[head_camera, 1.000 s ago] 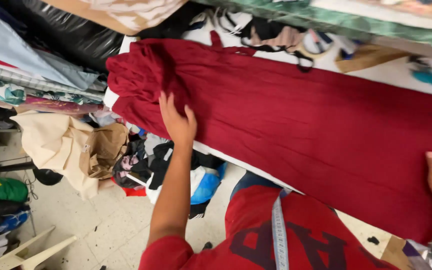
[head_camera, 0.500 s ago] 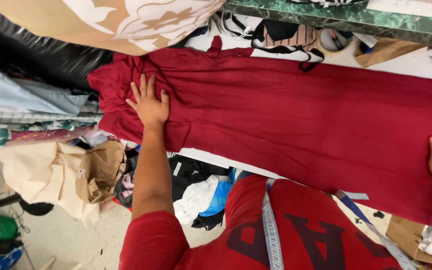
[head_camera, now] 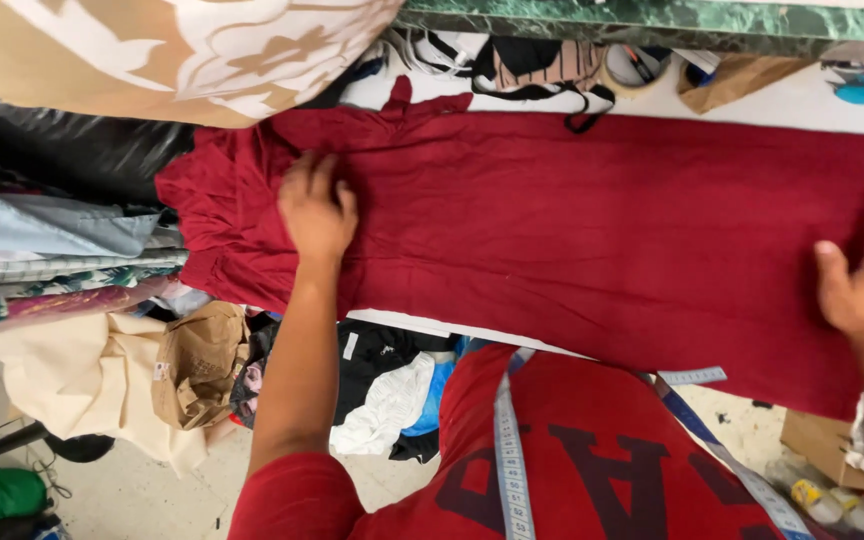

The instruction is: The person lays a red fabric flat on a table and uses a measuring tape to measure its length and width. They then use a white marking tool to draw lines along the measured edges of the fabric.

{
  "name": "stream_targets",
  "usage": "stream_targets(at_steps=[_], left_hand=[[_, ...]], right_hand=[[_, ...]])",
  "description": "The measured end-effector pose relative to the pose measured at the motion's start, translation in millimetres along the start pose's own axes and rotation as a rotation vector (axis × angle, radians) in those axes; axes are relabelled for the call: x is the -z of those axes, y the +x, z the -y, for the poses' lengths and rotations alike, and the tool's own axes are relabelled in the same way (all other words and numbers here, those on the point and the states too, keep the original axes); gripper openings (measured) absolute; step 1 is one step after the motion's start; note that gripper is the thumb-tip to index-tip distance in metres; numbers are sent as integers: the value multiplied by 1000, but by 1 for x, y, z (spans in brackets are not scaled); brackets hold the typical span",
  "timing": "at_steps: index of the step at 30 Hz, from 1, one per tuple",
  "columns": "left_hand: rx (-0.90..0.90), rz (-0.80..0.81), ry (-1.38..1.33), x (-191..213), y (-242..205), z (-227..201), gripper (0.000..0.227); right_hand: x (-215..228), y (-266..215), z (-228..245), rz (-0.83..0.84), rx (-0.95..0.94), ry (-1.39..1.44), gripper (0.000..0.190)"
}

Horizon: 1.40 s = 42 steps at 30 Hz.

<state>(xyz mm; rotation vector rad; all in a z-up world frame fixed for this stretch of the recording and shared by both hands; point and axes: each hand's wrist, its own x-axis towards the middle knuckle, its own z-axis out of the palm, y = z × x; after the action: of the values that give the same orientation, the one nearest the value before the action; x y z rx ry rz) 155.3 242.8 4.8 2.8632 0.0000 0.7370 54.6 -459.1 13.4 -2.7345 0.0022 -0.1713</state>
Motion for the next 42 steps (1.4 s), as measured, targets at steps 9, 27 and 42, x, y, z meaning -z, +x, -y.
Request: stream_targets(at_steps=[9, 27, 42], left_hand=[[85, 486, -4, -38, 20, -16, 80], [-406, 288, -244, -106, 58, -38, 37], [-379, 933, -153, -70, 107, -81, 59]], right_hand=[[-5, 3, 9, 118, -206, -142, 89], [-61, -41, 146, 209, 177, -200, 89], [-224, -47, 387, 523, 1284, -67, 101]])
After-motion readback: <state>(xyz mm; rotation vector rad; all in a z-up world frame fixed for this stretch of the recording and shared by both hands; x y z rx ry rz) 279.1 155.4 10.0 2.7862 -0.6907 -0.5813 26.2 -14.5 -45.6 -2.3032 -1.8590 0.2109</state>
